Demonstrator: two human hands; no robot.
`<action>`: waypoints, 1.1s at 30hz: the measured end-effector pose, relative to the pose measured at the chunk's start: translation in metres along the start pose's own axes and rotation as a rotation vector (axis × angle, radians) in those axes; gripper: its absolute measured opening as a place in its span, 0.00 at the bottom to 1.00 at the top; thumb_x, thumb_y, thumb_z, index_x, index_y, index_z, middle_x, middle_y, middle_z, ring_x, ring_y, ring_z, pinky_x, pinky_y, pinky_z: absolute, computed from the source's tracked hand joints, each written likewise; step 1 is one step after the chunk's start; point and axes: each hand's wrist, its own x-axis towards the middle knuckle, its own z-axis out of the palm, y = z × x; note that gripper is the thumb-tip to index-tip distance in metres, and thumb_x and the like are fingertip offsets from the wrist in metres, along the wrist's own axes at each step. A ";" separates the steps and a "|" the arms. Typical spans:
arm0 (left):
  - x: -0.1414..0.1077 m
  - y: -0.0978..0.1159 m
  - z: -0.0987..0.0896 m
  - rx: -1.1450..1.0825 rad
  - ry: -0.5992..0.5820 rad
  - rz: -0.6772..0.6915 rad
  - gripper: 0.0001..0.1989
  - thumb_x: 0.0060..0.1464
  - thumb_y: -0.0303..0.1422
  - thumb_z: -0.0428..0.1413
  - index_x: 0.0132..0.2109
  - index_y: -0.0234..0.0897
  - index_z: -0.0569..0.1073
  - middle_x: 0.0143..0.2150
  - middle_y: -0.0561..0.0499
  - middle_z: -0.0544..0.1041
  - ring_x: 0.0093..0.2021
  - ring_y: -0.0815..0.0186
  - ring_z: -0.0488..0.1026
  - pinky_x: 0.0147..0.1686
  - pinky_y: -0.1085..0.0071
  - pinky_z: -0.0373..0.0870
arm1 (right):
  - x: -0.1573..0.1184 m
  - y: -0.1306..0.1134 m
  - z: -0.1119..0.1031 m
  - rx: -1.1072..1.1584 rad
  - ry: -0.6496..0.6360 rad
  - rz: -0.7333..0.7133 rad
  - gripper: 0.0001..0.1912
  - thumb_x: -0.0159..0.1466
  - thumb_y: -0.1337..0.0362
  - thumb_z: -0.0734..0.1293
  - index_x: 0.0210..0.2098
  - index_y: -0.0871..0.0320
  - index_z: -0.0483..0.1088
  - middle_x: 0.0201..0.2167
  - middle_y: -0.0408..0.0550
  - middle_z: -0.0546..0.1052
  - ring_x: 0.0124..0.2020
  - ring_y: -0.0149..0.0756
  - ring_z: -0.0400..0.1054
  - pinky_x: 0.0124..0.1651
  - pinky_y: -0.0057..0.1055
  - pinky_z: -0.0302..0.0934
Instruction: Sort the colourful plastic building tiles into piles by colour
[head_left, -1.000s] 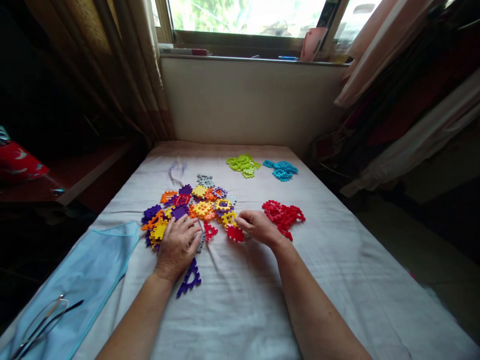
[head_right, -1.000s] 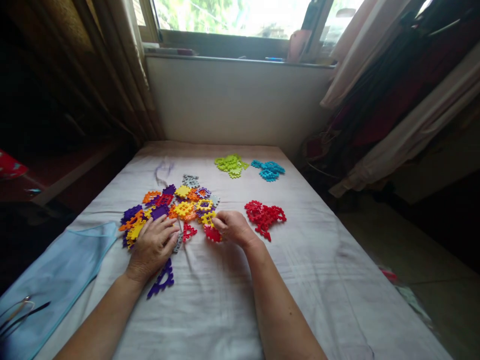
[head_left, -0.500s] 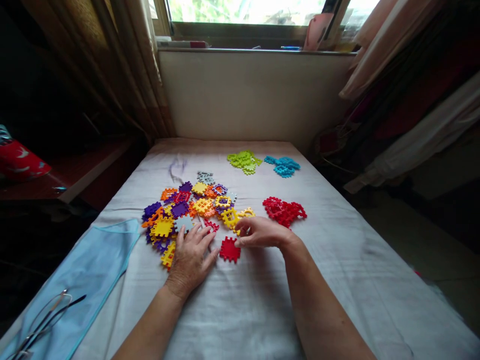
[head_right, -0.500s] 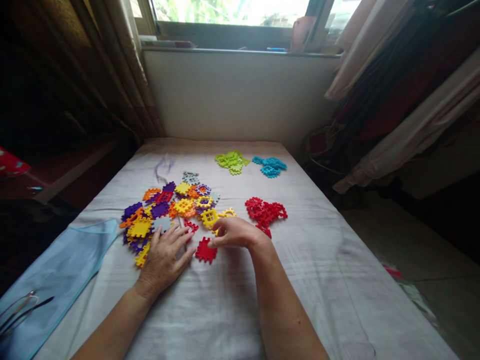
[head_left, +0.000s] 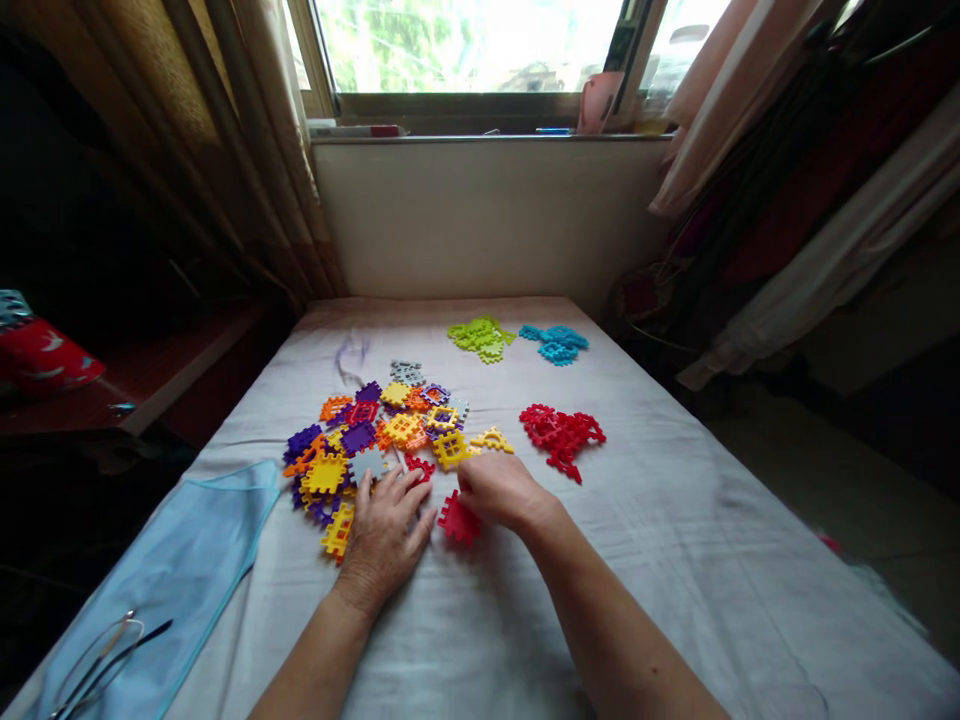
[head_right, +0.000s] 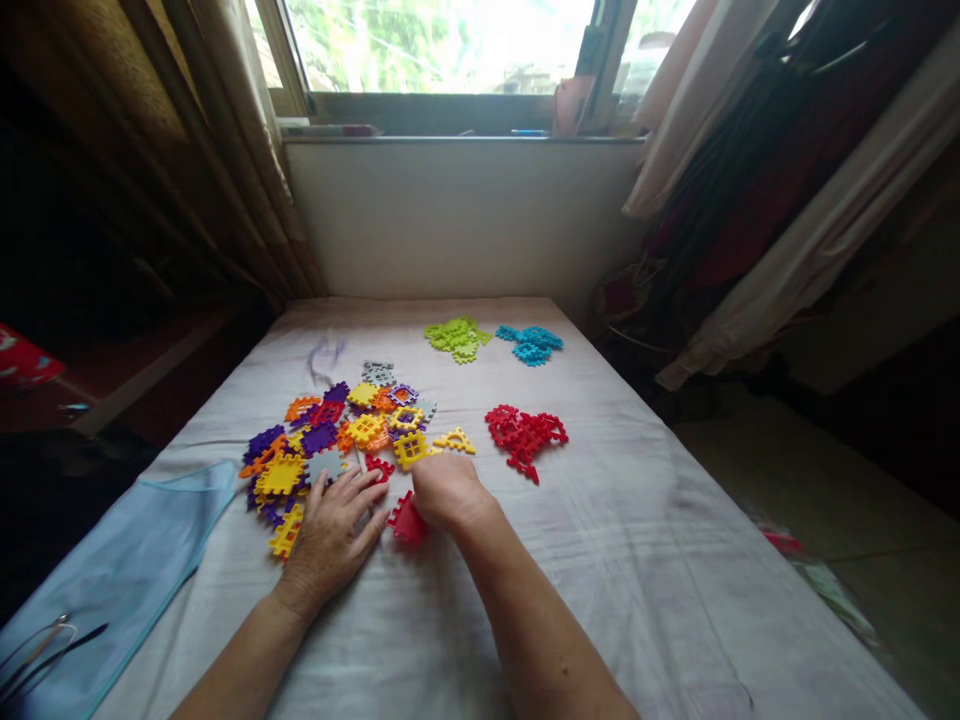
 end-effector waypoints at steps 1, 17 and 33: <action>0.000 0.000 0.000 0.007 0.002 -0.004 0.14 0.61 0.37 0.52 0.51 0.44 0.75 0.56 0.46 0.76 0.60 0.52 0.68 0.64 0.41 0.51 | -0.001 0.008 -0.004 0.030 0.002 0.010 0.12 0.59 0.66 0.63 0.35 0.54 0.79 0.37 0.51 0.81 0.40 0.39 0.75 0.38 0.28 0.61; -0.003 0.007 0.003 0.160 0.049 -0.099 0.21 0.60 0.37 0.50 0.57 0.37 0.72 0.58 0.40 0.75 0.60 0.47 0.67 0.65 0.38 0.42 | -0.008 0.163 0.007 0.362 0.682 0.719 0.14 0.60 0.57 0.63 0.40 0.53 0.78 0.34 0.47 0.80 0.33 0.37 0.72 0.36 0.30 0.60; -0.003 0.006 -0.005 0.025 -0.044 -0.023 0.16 0.62 0.35 0.51 0.54 0.51 0.75 0.56 0.49 0.76 0.61 0.51 0.66 0.63 0.39 0.49 | 0.019 0.021 0.009 0.164 0.217 0.027 0.15 0.66 0.56 0.60 0.40 0.49 0.79 0.36 0.46 0.82 0.37 0.34 0.74 0.37 0.26 0.58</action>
